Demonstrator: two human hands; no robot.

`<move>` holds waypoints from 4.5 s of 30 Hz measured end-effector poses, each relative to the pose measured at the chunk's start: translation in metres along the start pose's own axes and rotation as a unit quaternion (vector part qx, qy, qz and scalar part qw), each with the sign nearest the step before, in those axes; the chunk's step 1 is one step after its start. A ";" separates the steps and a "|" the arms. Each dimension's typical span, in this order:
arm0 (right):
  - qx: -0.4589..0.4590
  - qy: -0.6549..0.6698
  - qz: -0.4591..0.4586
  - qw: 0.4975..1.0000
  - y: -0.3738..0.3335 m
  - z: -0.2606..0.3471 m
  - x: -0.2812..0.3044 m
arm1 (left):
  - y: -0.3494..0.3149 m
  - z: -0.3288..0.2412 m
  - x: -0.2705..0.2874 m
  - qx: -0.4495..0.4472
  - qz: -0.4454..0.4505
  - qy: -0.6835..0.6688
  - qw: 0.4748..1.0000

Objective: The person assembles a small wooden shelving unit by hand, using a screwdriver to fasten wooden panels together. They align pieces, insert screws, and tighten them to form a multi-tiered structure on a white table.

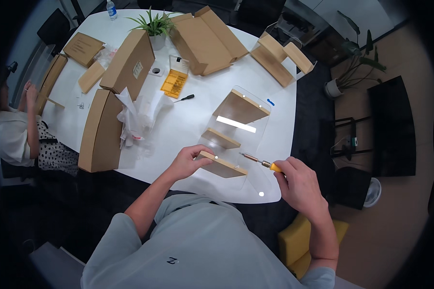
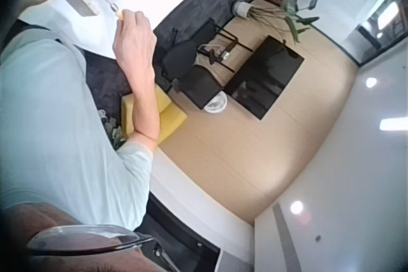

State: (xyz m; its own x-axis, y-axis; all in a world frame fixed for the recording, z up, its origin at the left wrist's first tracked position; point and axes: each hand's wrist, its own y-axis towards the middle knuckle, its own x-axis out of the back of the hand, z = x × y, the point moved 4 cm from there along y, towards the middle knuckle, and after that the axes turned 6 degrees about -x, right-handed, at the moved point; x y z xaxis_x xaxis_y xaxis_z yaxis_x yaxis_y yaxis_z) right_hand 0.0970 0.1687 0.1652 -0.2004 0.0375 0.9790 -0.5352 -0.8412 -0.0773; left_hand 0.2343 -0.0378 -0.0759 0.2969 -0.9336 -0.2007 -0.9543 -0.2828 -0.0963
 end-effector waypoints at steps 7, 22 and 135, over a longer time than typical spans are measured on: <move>0.071 -0.156 0.088 0.981 0.009 0.018 0.019 | 0.004 -0.002 0.000 -0.062 0.022 0.007 0.998; 0.130 -0.239 0.113 0.956 0.031 0.056 0.023 | 0.003 0.002 0.001 -0.085 0.022 -0.023 0.996; -0.051 -0.218 0.375 0.900 0.061 0.042 0.013 | 0.011 -0.006 -0.011 -0.141 -0.021 0.017 0.990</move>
State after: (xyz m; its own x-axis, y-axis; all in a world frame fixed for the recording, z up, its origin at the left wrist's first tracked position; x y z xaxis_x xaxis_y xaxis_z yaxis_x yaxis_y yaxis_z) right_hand 0.0964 0.0949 0.1810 -0.2077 -0.7534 0.6238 -0.4613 -0.4869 -0.7417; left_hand 0.2200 -0.0319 -0.0689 0.3405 -0.9251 -0.1681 -0.9138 -0.3677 0.1726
